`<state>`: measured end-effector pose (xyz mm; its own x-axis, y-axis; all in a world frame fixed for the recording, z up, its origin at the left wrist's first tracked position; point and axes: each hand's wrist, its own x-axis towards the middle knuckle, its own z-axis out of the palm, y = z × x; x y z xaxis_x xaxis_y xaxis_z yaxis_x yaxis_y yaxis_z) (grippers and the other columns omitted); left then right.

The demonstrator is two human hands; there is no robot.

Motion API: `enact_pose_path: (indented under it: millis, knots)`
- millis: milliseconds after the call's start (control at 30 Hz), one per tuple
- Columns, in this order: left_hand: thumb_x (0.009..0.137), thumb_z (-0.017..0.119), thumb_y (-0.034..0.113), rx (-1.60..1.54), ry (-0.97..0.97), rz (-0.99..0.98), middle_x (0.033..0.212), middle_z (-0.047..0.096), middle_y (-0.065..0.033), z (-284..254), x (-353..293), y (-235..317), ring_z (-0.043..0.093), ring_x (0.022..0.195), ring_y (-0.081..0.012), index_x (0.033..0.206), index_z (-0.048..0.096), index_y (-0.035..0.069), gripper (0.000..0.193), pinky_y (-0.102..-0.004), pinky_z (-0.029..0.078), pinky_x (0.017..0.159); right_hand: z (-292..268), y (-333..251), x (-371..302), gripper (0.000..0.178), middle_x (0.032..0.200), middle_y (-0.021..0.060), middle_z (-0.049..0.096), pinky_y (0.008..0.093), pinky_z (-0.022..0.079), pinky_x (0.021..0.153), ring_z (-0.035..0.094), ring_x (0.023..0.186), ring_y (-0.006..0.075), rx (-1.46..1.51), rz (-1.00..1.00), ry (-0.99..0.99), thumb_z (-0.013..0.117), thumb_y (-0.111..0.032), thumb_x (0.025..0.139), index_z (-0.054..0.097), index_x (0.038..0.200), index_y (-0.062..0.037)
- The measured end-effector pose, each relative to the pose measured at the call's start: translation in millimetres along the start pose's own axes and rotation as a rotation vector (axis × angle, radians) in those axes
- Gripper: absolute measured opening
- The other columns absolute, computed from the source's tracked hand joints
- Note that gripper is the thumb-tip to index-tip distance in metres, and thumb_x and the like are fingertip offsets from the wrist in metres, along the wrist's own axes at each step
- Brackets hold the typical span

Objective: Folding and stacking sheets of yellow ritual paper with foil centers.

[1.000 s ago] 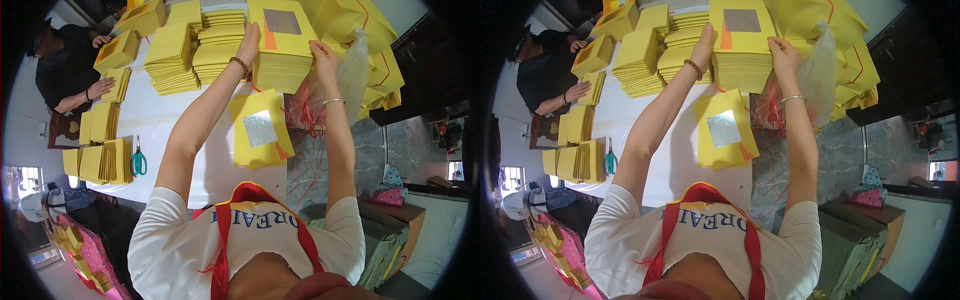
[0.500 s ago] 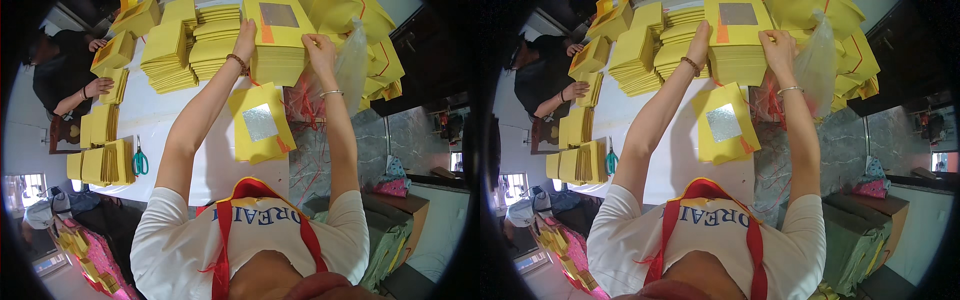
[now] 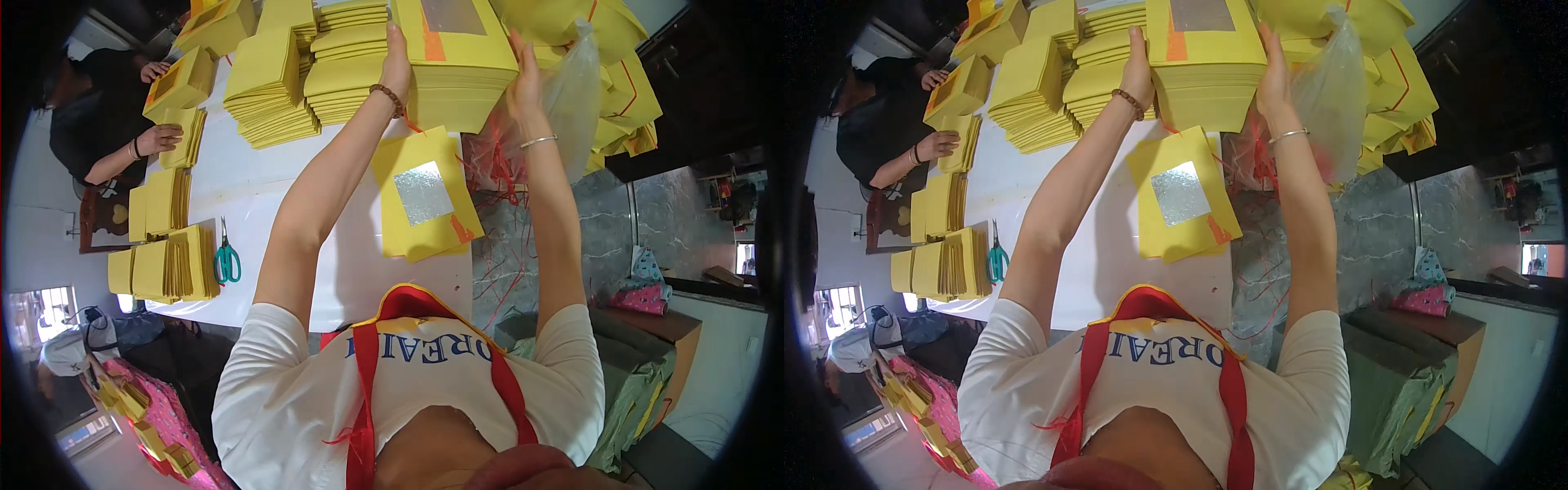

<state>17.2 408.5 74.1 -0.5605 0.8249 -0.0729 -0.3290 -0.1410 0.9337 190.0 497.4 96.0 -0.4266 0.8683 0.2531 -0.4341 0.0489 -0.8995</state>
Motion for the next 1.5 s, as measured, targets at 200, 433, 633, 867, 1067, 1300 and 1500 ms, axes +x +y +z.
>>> enact_pose_path:
  millis: [200,433,633,867,1067,1300,1500]
  knots:
    - [0.087,0.030,0.066,-0.013,-0.053,-0.009,0.145,0.025,-0.0136,14.8,-22.4,15.7,0.028,0.131,-0.0244,0.144,0.009,0.007,0.085,-0.0373,0.028,0.105,-10.8,3.1,-1.4,0.062,0.139,0.0076,0.038,0.0374,0.021,0.108,0.032,0.128,0.0208,0.047,0.037,-0.029,0.029,-0.049,0.095,0.038,0.134,-0.0018]
    - [0.089,0.021,0.066,-0.069,-0.195,0.066,0.149,0.014,-0.0130,-7.4,-43.9,-3.2,0.020,0.135,-0.0264,0.145,0.001,0.009,0.082,-0.0378,0.017,0.109,-32.3,33.0,-27.2,0.065,0.143,0.0130,0.029,0.0401,0.018,0.108,0.025,0.132,0.0258,0.146,0.012,0.056,0.025,-0.052,0.094,0.031,0.137,-0.0029]
    - [0.088,0.017,0.067,0.091,-0.195,-0.048,0.147,0.022,-0.0106,-26.9,-76.8,-70.4,0.026,0.132,-0.0247,0.145,0.006,0.011,0.081,-0.0425,0.018,0.107,-37.4,87.8,-77.0,0.065,0.145,0.0147,0.025,0.0403,0.016,0.109,0.018,0.136,0.0266,0.068,0.177,0.179,0.024,-0.050,0.095,0.021,0.141,-0.0045]
    - [0.089,0.019,0.066,0.265,-0.172,-0.180,0.137,0.039,-0.0114,-41.2,-84.1,-88.2,0.040,0.120,-0.0224,0.142,0.024,0.010,0.078,-0.0383,0.023,0.105,-34.4,100.0,-80.6,0.055,0.137,0.0097,0.038,0.0365,0.021,0.106,0.032,0.128,0.0198,-0.020,0.186,0.135,0.027,-0.042,0.097,0.030,0.137,-0.0049]
    - [0.091,0.022,0.061,0.302,-0.148,-0.335,0.125,0.050,-0.0108,-55.4,-72.0,-86.4,0.046,0.112,-0.0187,0.133,0.040,0.005,0.072,-0.0330,0.033,0.097,-27.9,73.9,-76.5,0.053,0.134,0.0072,0.043,0.0353,0.025,0.104,0.037,0.124,0.0178,-0.062,0.290,0.150,0.027,-0.042,0.098,0.038,0.134,-0.0050]
    - [0.090,0.049,0.041,0.373,0.241,0.457,0.115,0.053,-0.0102,-44.1,-71.4,-38.9,0.049,0.106,-0.0194,0.120,0.048,0.002,0.049,-0.0282,0.037,0.090,-31.8,71.5,-65.6,0.055,0.129,0.0106,0.047,0.0337,0.030,0.101,0.043,0.120,0.0202,-0.078,0.168,0.148,0.029,-0.041,0.097,0.039,0.132,-0.0001]
    - [0.078,0.066,0.035,1.295,0.176,1.261,0.120,0.050,-0.0135,-6.5,-53.0,44.3,0.050,0.107,-0.0271,0.125,0.047,0.011,0.056,-0.0329,0.039,0.090,-30.9,68.0,-64.3,0.055,0.128,0.0134,0.048,0.0329,0.032,0.100,0.045,0.118,0.0217,-0.092,0.185,0.174,0.029,-0.041,0.097,0.040,0.131,0.0001]
